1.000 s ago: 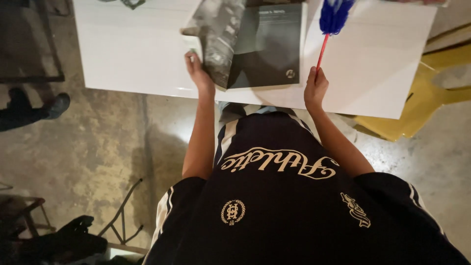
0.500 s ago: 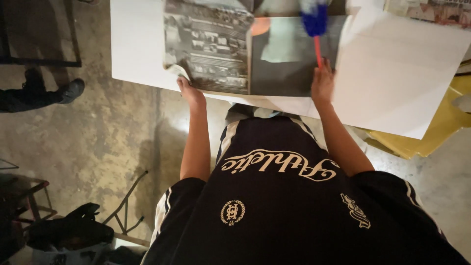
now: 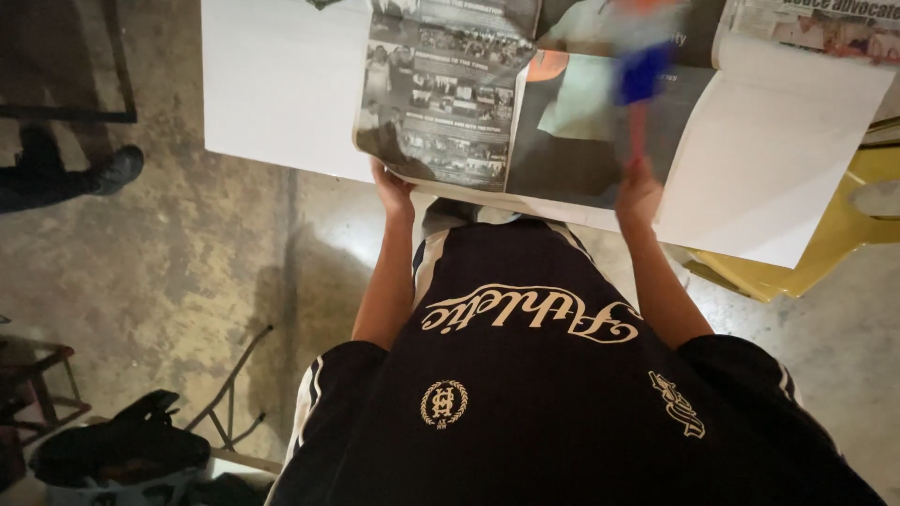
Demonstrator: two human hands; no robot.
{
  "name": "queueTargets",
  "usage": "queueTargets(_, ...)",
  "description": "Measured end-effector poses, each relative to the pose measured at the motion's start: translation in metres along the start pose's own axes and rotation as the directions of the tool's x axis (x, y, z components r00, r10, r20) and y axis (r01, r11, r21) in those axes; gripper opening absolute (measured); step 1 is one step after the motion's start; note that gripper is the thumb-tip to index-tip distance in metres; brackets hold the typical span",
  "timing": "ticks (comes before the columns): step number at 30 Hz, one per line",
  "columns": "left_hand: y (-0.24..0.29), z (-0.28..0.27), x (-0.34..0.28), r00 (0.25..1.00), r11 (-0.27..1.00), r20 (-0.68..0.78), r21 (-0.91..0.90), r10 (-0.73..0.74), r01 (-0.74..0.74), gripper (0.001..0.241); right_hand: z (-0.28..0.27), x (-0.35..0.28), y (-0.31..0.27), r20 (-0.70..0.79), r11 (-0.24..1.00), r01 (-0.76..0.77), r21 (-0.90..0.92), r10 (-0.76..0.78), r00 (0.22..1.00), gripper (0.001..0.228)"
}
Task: Cleaning and dusting the pages of various newspapers with a duster.
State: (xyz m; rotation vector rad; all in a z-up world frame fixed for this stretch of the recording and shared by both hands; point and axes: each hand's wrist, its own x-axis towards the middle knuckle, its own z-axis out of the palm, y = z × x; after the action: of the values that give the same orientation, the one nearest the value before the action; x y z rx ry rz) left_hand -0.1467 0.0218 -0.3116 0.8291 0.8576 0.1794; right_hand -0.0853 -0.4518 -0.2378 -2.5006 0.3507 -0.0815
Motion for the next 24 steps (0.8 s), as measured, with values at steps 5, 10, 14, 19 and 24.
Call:
queueTargets(5, 0.021, 0.019, -0.030, 0.997, 0.994, -0.002, 0.069, 0.080, -0.080, 0.078, 0.007, -0.015, -0.014, 0.520, 0.894, 0.401, -0.201, -0.250, 0.817, 0.031)
queueTargets(10, -0.004, -0.001, -0.010, 0.949, 0.914, -0.018, 0.279, 0.313, -0.296, 0.064, 0.008, 0.019, 0.001, 0.461, 0.853, 0.457, -0.250, -0.311, 0.831, 0.033)
queueTargets(14, 0.013, 0.018, -0.019, 0.959, 0.961, -0.245, 0.266, 0.143, -0.076, 0.049, 0.000, 0.033, -0.005, 0.282, 0.906, 0.367, -0.208, -0.304, 0.910, 0.034)
queueTargets(19, 0.025, 0.030, -0.032, 0.959, 0.971, -0.228, 0.204, 0.167, -0.121, 0.049, 0.002, 0.034, -0.013, 0.171, 0.939, 0.343, -0.025, -0.335, 0.927, 0.036)
queueTargets(24, 0.030, 0.044, -0.038, 0.963, 0.948, -0.132, 0.248, 0.236, -0.199, 0.043, 0.001, 0.059, -0.013, 0.180, 0.976, 0.219, 0.001, -0.215, 0.960, 0.034)
